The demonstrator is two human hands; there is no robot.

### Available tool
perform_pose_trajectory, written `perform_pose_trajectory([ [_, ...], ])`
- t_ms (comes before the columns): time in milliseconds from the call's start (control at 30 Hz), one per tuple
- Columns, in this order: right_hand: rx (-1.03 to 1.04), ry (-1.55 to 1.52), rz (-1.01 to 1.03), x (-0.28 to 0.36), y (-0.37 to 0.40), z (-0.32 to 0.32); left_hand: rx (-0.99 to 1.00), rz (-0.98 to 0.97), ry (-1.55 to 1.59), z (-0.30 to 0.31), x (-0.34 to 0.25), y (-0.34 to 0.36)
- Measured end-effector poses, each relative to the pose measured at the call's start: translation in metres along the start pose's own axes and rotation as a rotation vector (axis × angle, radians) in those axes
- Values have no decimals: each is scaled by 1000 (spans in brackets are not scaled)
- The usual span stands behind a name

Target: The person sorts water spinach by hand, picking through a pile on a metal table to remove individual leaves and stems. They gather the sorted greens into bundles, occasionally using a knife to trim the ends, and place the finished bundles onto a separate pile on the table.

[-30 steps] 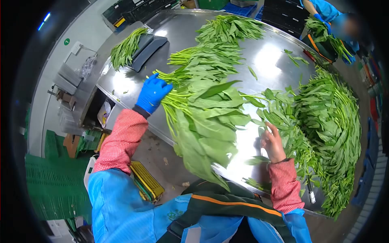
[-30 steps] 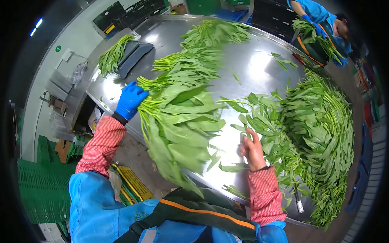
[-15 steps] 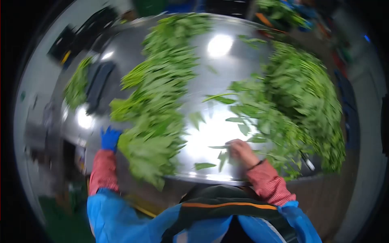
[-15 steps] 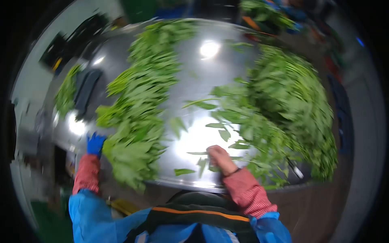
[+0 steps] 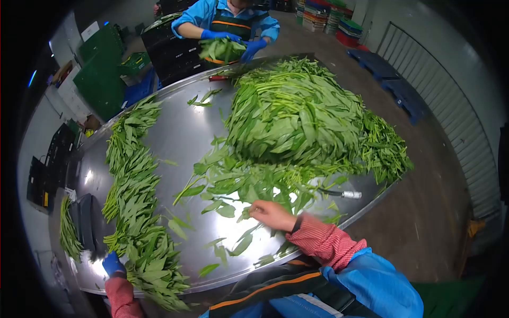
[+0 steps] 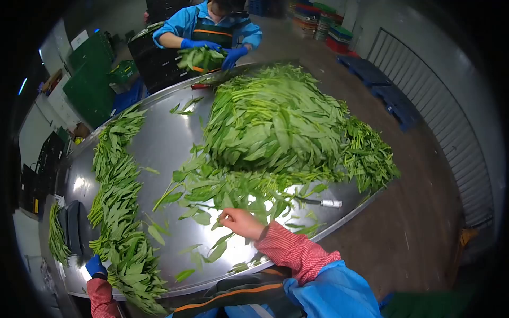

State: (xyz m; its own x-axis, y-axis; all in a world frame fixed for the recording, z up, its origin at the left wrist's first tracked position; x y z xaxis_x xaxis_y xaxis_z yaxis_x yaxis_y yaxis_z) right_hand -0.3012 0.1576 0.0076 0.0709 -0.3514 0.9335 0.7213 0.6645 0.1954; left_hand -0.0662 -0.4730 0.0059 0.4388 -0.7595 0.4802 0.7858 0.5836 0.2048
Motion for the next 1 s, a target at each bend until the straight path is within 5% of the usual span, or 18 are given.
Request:
perform_pose_trajectory([
  [100, -173, 324, 118, 22, 19, 94, -182, -96, 250, 124, -134, 56],
  [167, -437, 581, 246, 42, 28, 166, -329, -436, 610, 138, -224, 78],
  [233, -592, 859, 365, 51, 25, 234, -55, -565, 860, 159, -322, 107],
  [367, -644, 1024, 215, 58, -8, 329, 136, -920, 1029, 218, -470, 184],
  [433, -541, 1014, 60, 47, -39, 351, 170, -930, 1021, 226, -516, 206],
  [500, -454, 1057, 5, 40, -53, 353, 372, -860, 1096, 227, -546, 222],
  [800, -321, 935, 179, 18, -42, 345, 268, -777, 1013, 242, -580, 232],
  [933, -337, 844, 230, 30, -30, 348, 326, -818, 1253, 275, -594, 209],
  [1000, -355, 821, 264, 40, -11, 342, 649, -855, 1677, 291, -615, 196],
])
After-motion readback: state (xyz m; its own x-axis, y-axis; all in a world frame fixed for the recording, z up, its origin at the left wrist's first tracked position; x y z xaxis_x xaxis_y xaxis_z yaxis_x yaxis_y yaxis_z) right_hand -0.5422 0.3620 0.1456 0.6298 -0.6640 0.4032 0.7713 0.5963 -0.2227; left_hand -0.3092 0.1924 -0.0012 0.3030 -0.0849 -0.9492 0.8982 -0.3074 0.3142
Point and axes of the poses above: each hand's wrist, its own y-axis away from the middle knuckle, its own z-axis out of the back of the hand, x = y × z, the point moved 6 cm from there along -y, towards the middle knuckle, and after that the axes turned 9 degrees about x, right-handed, at the moved point
